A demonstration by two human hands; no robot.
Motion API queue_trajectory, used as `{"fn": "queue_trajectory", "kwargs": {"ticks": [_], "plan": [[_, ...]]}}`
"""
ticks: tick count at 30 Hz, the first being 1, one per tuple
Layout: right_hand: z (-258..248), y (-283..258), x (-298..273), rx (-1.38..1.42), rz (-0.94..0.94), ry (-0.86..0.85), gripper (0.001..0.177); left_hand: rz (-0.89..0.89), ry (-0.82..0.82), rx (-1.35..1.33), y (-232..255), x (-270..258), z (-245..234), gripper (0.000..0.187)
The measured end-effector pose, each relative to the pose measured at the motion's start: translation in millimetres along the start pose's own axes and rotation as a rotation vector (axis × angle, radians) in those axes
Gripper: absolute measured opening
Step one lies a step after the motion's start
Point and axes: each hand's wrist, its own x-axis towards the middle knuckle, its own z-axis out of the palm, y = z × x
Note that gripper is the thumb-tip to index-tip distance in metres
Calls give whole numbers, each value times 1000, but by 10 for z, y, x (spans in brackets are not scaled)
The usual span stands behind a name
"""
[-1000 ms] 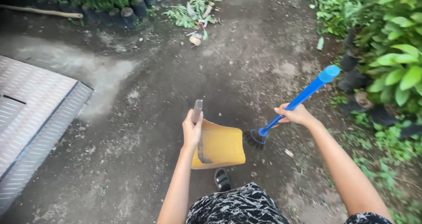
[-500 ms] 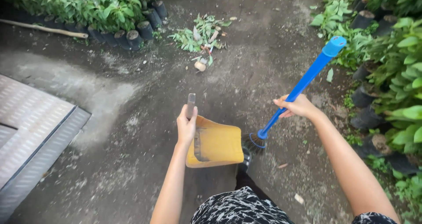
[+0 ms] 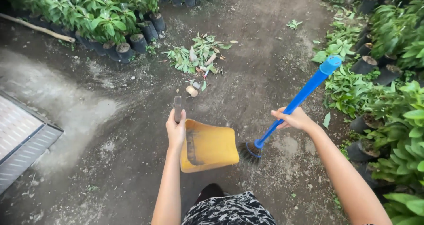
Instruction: Sweep up leaves and debris from the ground into a dustpan and clear a yard area.
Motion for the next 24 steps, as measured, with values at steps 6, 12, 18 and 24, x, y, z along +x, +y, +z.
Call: {"fn": "queue_trajectory", "kwargs": {"ticks": [6, 12, 18, 24], "plan": [[-337, 238, 1188, 43, -108, 62, 44, 51, 16, 41, -320, 884, 699, 22], [-704, 375, 2671, 200, -102, 140, 37, -19, 98, 79, -910, 1979, 1448, 21], [-1224, -72, 3902, 202, -87, 119, 35, 106, 120, 34, -1337, 3123, 2026, 20], [-1826, -1254, 4423, -133, 21, 152, 50, -83, 99, 122, -1208, 3957, 2455, 21]]}}
